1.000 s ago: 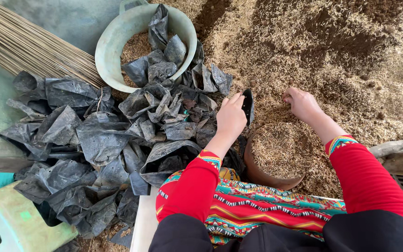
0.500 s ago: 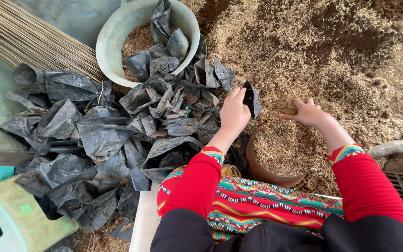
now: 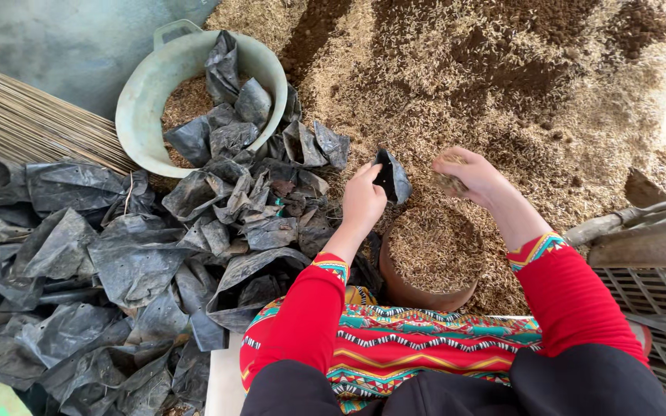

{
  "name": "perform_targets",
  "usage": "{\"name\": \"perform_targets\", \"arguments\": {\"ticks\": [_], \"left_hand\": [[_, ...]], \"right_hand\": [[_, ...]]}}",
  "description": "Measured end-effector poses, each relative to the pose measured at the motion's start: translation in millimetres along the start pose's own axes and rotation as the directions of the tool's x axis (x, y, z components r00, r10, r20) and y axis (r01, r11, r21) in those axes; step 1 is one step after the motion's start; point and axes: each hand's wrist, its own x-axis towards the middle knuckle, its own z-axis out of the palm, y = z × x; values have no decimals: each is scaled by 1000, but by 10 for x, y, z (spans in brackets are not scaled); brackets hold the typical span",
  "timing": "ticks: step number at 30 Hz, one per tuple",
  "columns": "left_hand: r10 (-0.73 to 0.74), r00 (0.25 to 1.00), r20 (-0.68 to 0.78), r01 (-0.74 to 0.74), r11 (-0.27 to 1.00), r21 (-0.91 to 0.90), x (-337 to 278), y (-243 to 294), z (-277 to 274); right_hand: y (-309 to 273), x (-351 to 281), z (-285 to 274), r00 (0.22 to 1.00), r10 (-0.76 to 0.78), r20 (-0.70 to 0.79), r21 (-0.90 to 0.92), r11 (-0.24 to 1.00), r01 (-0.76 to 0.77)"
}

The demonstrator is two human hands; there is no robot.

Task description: The person fills small black plastic nursery pots with a soil and sawdust mixture by hand, then places the filled pots into a white plastic crate. The person repeats this process continuously.

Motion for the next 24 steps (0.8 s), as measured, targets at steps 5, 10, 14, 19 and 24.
{"name": "perform_targets", "arguments": {"ticks": [5,10,14,19,24], "left_hand": [[180,982,-66,-175,982,68,27,-95,164],[-123,978,168,102,986,130,28,-101,200],[-92,988,122,77,989,125,15,-69,142],[-14,998,59,14,1000,7,-25,26,115],[-65,994,87,57,994,92,-24,119,49]], "right_hand": [[-419,-98,572,985,-130,113,295,951,92],[-554,-121,1019,976,-217,17,133,968,213],[-449,-240,1038,914,-405,-1,-537,772,341],[-207,-202,811,866,-470,171,-745,514,426],[-231,29,246,933,-355,-58,-759,623,190]]}}
